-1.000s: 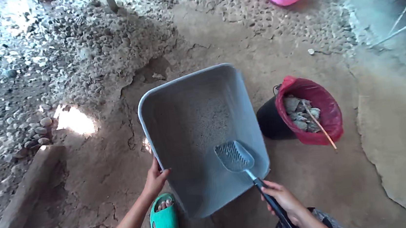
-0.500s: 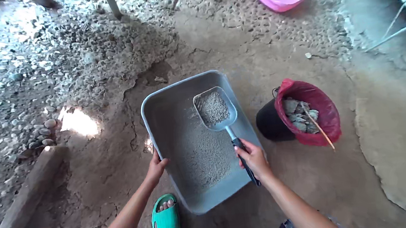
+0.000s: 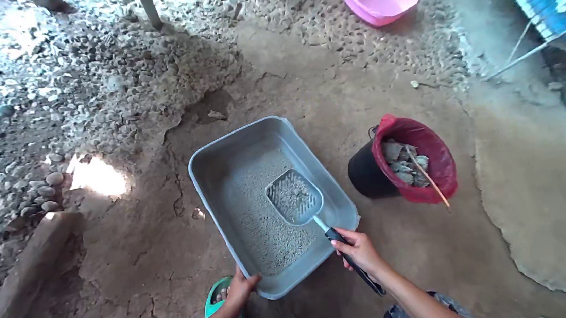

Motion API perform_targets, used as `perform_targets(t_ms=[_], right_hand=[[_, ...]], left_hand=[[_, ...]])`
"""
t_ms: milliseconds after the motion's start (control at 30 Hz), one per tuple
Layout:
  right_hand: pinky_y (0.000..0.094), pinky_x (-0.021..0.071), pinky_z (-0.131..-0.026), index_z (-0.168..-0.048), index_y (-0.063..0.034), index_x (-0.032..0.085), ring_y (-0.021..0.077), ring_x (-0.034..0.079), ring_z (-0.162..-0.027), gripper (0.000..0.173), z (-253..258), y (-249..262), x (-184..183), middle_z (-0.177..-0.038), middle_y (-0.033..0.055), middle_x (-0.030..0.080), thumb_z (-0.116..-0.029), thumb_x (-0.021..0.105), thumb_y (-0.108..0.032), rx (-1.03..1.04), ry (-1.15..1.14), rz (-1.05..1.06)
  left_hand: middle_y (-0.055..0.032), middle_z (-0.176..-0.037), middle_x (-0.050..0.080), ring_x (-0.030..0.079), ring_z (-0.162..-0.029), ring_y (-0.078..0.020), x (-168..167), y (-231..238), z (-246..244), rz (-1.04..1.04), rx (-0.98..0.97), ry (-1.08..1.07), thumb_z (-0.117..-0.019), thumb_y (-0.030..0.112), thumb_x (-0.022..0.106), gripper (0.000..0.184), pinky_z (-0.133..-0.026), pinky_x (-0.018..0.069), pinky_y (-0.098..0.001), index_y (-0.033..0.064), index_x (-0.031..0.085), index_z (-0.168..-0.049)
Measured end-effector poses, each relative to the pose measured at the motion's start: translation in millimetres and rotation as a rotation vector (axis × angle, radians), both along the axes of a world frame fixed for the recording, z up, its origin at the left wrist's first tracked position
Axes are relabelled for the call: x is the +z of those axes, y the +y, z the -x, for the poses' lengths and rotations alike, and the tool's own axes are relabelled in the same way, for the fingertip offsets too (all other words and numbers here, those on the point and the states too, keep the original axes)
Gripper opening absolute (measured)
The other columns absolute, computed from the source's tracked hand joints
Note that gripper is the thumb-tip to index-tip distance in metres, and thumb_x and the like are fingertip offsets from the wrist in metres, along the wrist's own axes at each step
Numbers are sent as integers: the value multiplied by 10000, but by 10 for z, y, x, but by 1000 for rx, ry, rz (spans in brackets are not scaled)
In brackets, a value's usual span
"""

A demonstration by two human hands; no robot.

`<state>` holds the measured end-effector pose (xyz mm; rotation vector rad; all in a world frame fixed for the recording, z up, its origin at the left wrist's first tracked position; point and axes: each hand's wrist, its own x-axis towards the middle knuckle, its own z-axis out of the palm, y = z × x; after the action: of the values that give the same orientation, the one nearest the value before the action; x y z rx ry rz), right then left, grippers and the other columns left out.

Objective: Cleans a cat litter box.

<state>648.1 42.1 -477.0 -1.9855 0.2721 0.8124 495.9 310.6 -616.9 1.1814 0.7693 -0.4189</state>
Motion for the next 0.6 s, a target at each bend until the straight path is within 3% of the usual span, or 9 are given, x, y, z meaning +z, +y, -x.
perform_targets(t_ms=[133,267,367,433,467,533,567,600], right_hand=[[274,517,-451,-1440,1,534,131,578,-492,409,-97,-107,307,-782,75,657,-1042,565,-87,-139,66,-128],[240,493,-447,-1413,-31,512,103,573,-517,393,-423,-502,913,-803,62,662,-1055,445,-178,-256,15,-238],[205,512,-484,-1255,-149,615,57,601,-565,393,-759,-1021,1292,-837,1,684,-897,486,-249,-251,-180,-365],[238,572,-600,-1269,-209,636,84,665,-682,438,-978,-1376,1480,-921,3,717,-845,527,-224,-181,-338,-349],[271,603,-639,-1318,-202,607,114,696,-719,480,-1066,-1507,1550,-945,19,724,-846,520,-182,-153,-432,-262],[360,628,-683,-1467,-105,489,196,718,-769,603,-1165,-1675,1641,-1035,111,705,-876,529,7,-119,-581,104],[471,590,-752,-1524,-58,445,300,688,-857,669,-1204,-1726,1659,-1156,217,663,-898,607,113,-78,-599,358],[640,533,-847,-1533,-37,455,465,668,-991,712,-1247,-1767,1622,-1243,324,635,-882,684,140,-9,-606,619]], left_hand=[[-230,-1294,608,672,-1082,-254,164,29,-188,-89,-14,-53,-850,-21,665,800,-916,569,-424,-33,257,-1538],[-202,-1138,649,696,-908,-224,812,249,-518,-94,-25,-46,-969,40,597,576,-789,598,-404,-36,350,-1483],[-157,-1047,674,705,-833,-192,1382,565,-767,-83,-38,-41,-1066,152,493,415,-725,608,-366,-1,408,-1442],[-130,-976,683,715,-798,-183,1629,714,-838,-52,-16,-33,-1077,160,444,340,-699,621,-346,13,446,-1383],[-119,-954,688,717,-786,-178,1672,744,-824,-24,-12,-37,-1077,161,429,315,-692,620,-338,20,456,-1358],[-115,-957,701,724,-789,-179,1576,701,-707,42,-14,-49,-1065,142,423,320,-697,623,-340,22,445,-1361],[-125,-982,700,724,-804,-186,1442,632,-614,70,-11,-50,-1054,119,439,353,-708,624,-348,14,423,-1391],[-133,-1007,701,723,-823,-191,1251,543,-500,83,-7,-54,-1028,94,475,397,-719,622,-356,7,407,-1410]])
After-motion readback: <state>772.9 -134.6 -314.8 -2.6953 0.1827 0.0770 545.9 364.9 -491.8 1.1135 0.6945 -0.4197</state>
